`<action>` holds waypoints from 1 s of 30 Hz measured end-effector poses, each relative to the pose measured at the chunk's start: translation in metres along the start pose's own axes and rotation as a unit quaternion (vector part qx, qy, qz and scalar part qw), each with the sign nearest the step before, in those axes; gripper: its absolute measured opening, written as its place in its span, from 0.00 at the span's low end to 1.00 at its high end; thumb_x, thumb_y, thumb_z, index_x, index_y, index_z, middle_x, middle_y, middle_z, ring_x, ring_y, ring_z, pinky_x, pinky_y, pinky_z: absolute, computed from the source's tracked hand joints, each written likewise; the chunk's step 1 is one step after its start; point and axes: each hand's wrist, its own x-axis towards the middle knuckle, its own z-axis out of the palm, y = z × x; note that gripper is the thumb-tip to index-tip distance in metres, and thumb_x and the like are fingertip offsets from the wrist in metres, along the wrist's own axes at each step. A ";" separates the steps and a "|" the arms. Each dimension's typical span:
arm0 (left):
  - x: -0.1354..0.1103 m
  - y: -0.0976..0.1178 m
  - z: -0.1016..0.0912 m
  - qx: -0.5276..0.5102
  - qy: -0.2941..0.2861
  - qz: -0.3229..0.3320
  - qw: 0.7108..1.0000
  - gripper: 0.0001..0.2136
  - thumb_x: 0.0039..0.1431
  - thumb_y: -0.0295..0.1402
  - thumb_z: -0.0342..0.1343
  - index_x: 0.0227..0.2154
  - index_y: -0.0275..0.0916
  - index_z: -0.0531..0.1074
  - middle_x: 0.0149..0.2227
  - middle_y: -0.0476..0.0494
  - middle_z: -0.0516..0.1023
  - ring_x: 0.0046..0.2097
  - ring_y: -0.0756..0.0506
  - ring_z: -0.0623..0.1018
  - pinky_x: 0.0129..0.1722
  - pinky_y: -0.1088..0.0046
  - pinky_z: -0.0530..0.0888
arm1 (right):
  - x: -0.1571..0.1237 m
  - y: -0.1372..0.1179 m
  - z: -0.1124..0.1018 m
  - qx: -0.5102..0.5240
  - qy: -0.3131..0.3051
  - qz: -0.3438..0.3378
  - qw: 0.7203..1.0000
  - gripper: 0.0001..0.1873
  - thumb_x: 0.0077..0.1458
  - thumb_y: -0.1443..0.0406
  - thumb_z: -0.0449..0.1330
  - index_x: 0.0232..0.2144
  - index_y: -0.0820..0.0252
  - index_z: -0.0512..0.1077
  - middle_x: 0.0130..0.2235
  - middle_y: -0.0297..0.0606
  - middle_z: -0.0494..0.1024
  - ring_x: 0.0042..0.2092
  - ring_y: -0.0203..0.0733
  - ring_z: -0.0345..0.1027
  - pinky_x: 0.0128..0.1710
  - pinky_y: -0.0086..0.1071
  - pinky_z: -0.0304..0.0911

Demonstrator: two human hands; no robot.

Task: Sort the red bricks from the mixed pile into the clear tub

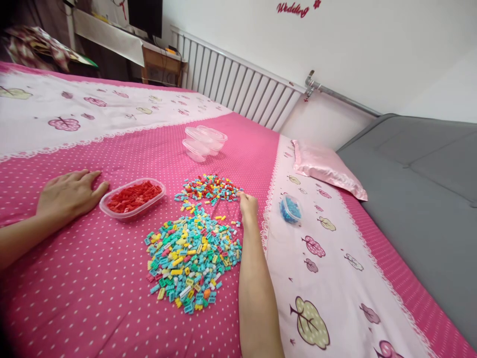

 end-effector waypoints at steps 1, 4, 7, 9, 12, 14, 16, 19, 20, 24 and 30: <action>0.000 0.000 0.000 0.006 -0.003 0.001 1.000 0.31 0.57 0.49 0.32 0.53 0.32 0.63 0.53 0.31 0.66 0.53 0.35 0.66 0.50 0.56 0.62 | 0.000 0.001 0.002 -0.031 0.022 0.009 0.999 0.26 0.50 0.52 0.46 0.35 0.64 0.75 0.19 0.33 0.70 0.22 0.36 0.62 0.21 0.27 0.52; 0.000 0.000 0.000 0.014 -0.001 0.002 1.000 0.30 0.58 0.49 0.32 0.54 0.32 0.62 0.53 0.32 0.66 0.53 0.35 0.66 0.50 0.58 0.61 | 0.000 0.003 0.004 -0.058 0.038 0.029 0.997 0.26 0.50 0.51 0.46 0.28 0.61 0.77 0.23 0.37 0.75 0.25 0.38 0.65 0.24 0.28 0.55; 0.000 0.000 0.001 0.016 0.001 0.002 1.000 0.30 0.58 0.49 0.32 0.53 0.33 0.62 0.53 0.33 0.66 0.52 0.35 0.66 0.50 0.58 0.61 | 0.000 0.003 0.005 -0.075 0.041 0.026 0.996 0.26 0.50 0.51 0.46 0.25 0.59 0.77 0.28 0.39 0.78 0.30 0.40 0.69 0.29 0.28 0.58; 0.000 0.000 0.001 0.017 -0.004 0.002 1.000 0.30 0.58 0.48 0.32 0.54 0.33 0.62 0.53 0.33 0.66 0.52 0.35 0.66 0.50 0.58 0.61 | -0.001 0.003 0.004 -0.070 0.046 0.023 0.996 0.22 0.49 0.52 0.49 0.26 0.59 0.77 0.30 0.39 0.79 0.33 0.42 0.69 0.32 0.29 0.59; 0.000 0.000 0.001 0.018 -0.010 -0.001 1.000 0.30 0.58 0.48 0.32 0.54 0.33 0.61 0.53 0.33 0.66 0.53 0.36 0.66 0.51 0.59 0.60 | -0.002 0.001 0.004 -0.046 0.032 0.015 0.998 0.17 0.45 0.56 0.55 0.32 0.59 0.77 0.34 0.38 0.78 0.35 0.41 0.69 0.34 0.30 0.60; 0.000 0.000 0.001 0.019 -0.009 -0.002 1.000 0.30 0.58 0.49 0.32 0.54 0.33 0.61 0.53 0.33 0.66 0.53 0.36 0.65 0.51 0.59 0.60 | -0.004 -0.001 0.005 -0.034 0.011 0.007 0.999 0.17 0.42 0.58 0.58 0.34 0.59 0.76 0.34 0.36 0.78 0.34 0.39 0.69 0.34 0.29 0.61; 0.000 0.000 0.001 0.020 -0.007 -0.003 1.000 0.30 0.58 0.49 0.32 0.54 0.33 0.61 0.54 0.33 0.65 0.53 0.36 0.65 0.51 0.59 0.60 | -0.007 -0.003 0.007 -0.024 -0.021 -0.002 1.000 0.17 0.41 0.60 0.60 0.35 0.59 0.76 0.30 0.34 0.77 0.31 0.37 0.68 0.32 0.29 0.61; 0.000 0.000 0.001 0.020 -0.007 -0.003 1.000 0.30 0.58 0.49 0.32 0.54 0.33 0.61 0.54 0.34 0.65 0.53 0.36 0.65 0.51 0.59 0.60 | -0.009 -0.004 0.008 -0.014 -0.063 -0.009 0.998 0.17 0.38 0.60 0.61 0.34 0.60 0.77 0.23 0.31 0.73 0.25 0.34 0.64 0.27 0.28 0.61; 0.000 0.000 0.001 0.019 -0.007 -0.003 1.000 0.30 0.58 0.49 0.32 0.54 0.33 0.61 0.54 0.33 0.65 0.53 0.36 0.65 0.51 0.59 0.60 | -0.010 -0.003 0.009 -0.012 -0.071 -0.009 0.997 0.18 0.38 0.60 0.62 0.34 0.61 0.77 0.21 0.30 0.71 0.23 0.34 0.63 0.25 0.28 0.61; 0.000 0.000 0.001 0.018 -0.009 0.000 1.000 0.30 0.58 0.49 0.32 0.54 0.32 0.61 0.54 0.33 0.65 0.53 0.36 0.65 0.50 0.59 0.60 | -0.011 -0.004 0.009 -0.016 -0.089 0.002 0.996 0.19 0.36 0.61 0.63 0.35 0.61 0.76 0.17 0.27 0.67 0.20 0.33 0.60 0.20 0.28 0.59; 0.000 0.000 0.000 0.013 -0.006 0.001 1.000 0.30 0.58 0.49 0.32 0.53 0.32 0.62 0.53 0.32 0.66 0.53 0.35 0.65 0.50 0.58 0.60 | -0.011 -0.006 0.010 -0.025 -0.095 0.018 0.995 0.15 0.35 0.64 0.63 0.31 0.61 0.75 0.19 0.28 0.68 0.21 0.33 0.62 0.21 0.27 0.60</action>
